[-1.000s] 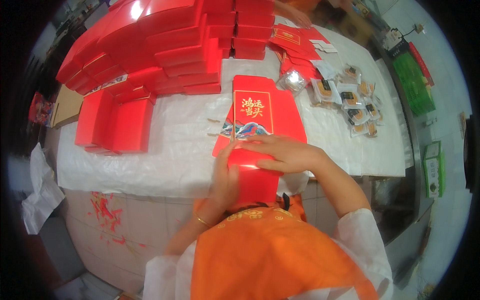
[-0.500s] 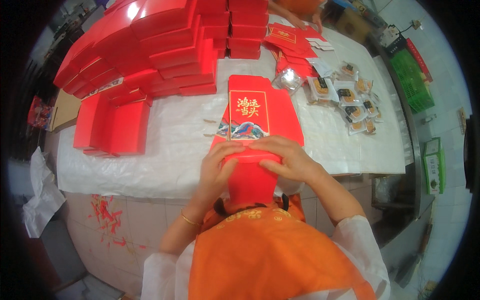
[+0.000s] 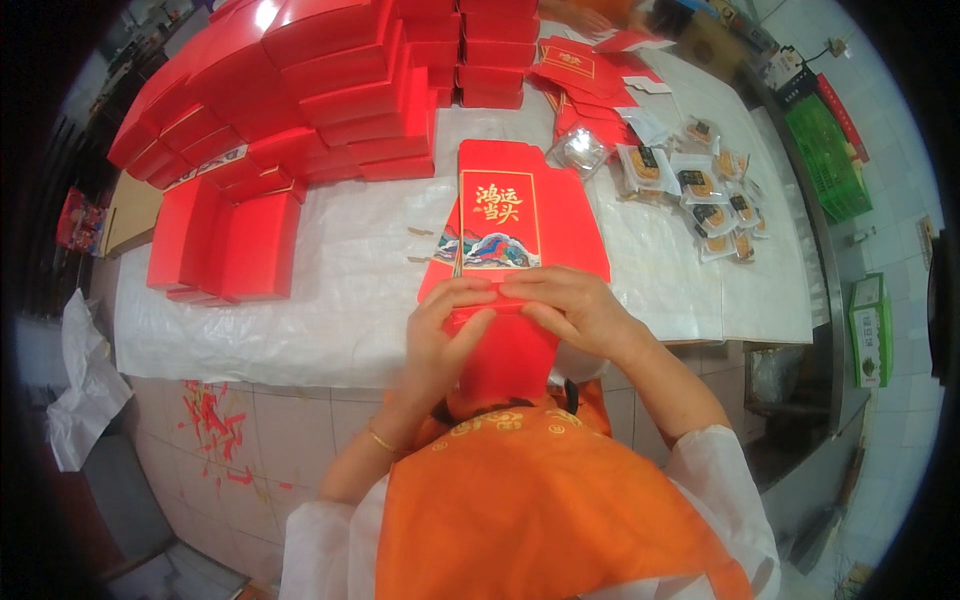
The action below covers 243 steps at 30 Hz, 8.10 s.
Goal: The person assembles red cardboard boxes by hand, folding the flaps and pressing them into place.
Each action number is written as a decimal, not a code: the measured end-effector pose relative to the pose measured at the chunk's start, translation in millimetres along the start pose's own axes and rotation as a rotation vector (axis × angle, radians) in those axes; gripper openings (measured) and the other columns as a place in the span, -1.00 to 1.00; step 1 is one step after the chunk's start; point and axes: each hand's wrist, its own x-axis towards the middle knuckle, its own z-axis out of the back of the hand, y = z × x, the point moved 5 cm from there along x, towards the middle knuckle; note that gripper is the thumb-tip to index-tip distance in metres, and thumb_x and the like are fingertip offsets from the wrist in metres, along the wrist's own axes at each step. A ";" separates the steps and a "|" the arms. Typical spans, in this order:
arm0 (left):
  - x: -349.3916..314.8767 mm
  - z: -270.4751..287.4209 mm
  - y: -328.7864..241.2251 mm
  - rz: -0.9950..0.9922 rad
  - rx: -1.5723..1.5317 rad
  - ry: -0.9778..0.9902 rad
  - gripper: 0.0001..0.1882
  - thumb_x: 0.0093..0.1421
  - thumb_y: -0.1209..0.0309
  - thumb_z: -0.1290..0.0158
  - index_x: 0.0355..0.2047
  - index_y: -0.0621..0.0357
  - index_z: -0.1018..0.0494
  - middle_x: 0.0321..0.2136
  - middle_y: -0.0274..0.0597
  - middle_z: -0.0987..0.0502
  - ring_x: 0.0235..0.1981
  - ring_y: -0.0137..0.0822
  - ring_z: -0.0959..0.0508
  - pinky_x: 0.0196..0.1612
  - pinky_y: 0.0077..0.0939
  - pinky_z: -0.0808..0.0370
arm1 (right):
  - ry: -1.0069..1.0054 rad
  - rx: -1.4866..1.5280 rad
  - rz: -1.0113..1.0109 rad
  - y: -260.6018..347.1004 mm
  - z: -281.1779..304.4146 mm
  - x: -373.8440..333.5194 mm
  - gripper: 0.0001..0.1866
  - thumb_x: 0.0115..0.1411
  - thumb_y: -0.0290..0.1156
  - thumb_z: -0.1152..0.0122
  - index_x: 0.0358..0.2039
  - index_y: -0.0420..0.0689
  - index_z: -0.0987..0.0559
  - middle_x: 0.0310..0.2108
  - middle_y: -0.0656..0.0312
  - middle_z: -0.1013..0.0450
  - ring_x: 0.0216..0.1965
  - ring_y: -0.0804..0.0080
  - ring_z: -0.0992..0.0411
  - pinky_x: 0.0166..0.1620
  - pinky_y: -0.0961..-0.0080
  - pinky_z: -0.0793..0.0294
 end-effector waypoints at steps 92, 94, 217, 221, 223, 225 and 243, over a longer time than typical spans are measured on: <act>-12.2 -33.8 49.6 0.424 -0.572 -0.235 -0.48 0.50 0.15 0.20 0.27 0.30 -0.15 0.14 -0.05 -0.38 0.18 -0.16 -0.41 0.23 -0.19 -0.38 | -0.766 0.669 -0.322 -40.8 -58.8 -22.2 -0.33 0.50 -0.23 0.22 0.46 -0.24 0.13 0.44 0.02 0.00 0.43 0.28 0.02 0.42 0.36 0.06; -3.6 -25.2 49.3 0.462 -0.555 -0.353 -0.48 0.50 0.14 0.19 0.25 0.31 -0.17 0.14 -0.07 -0.39 0.17 -0.21 -0.42 0.23 -0.20 -0.39 | -0.700 0.605 -0.382 -35.1 -82.2 -22.8 -0.28 0.49 -0.24 0.20 0.48 -0.24 0.22 0.46 0.00 0.05 0.45 0.27 0.07 0.43 0.35 0.10; -15.5 110.3 12.4 0.181 -0.425 -0.583 -0.75 0.43 0.40 0.16 -0.03 0.25 -0.44 -0.18 -0.32 -0.53 -0.15 -0.56 -0.47 -0.03 -0.63 -0.39 | -0.294 0.902 -0.373 22.1 -98.6 104.0 -0.61 0.24 -0.53 -0.08 0.11 -0.22 -0.47 0.03 0.23 -0.46 0.08 0.50 -0.37 0.17 0.51 -0.29; -14.3 110.8 15.0 0.130 -0.486 -0.541 -0.76 0.41 0.45 0.15 -0.04 0.29 -0.43 -0.18 -0.29 -0.52 -0.15 -0.53 -0.45 -0.02 -0.59 -0.40 | -0.274 1.001 -0.480 21.2 -99.5 109.4 -0.68 0.16 -0.65 -0.05 -0.06 -0.24 -0.55 -0.12 0.28 -0.52 -0.10 0.59 -0.43 -0.05 0.61 -0.39; -13.8 111.1 14.3 0.138 -0.474 -0.525 -0.75 0.40 0.47 0.16 -0.03 0.31 -0.42 -0.15 -0.26 -0.51 -0.12 -0.50 -0.45 0.01 -0.55 -0.40 | -0.245 0.990 -0.507 21.5 -98.0 111.4 -0.67 0.14 -0.67 -0.03 -0.08 -0.24 -0.57 -0.16 0.28 -0.54 -0.15 0.60 -0.44 -0.13 0.64 -0.40; -10.9 112.4 10.9 0.135 -0.480 -0.537 -0.75 0.39 0.49 0.17 -0.03 0.31 -0.42 -0.14 -0.25 -0.51 -0.10 -0.49 -0.45 0.02 -0.55 -0.40 | -0.185 1.014 -0.552 18.6 -98.6 113.0 -0.65 0.13 -0.68 0.00 -0.08 -0.24 -0.59 -0.18 0.28 -0.54 -0.16 0.60 -0.45 -0.17 0.65 -0.40; -26.4 101.9 -7.0 -0.368 0.363 -0.572 -0.76 0.29 0.44 0.13 -0.18 0.24 -0.51 0.05 0.03 -0.41 0.10 -0.09 -0.42 0.17 -0.27 -0.36 | -0.296 0.855 -0.277 16.5 -98.6 113.1 -0.81 0.23 -0.52 -0.02 -0.36 -0.26 -0.62 -0.08 0.05 -0.53 -0.08 0.36 -0.49 0.00 0.49 -0.47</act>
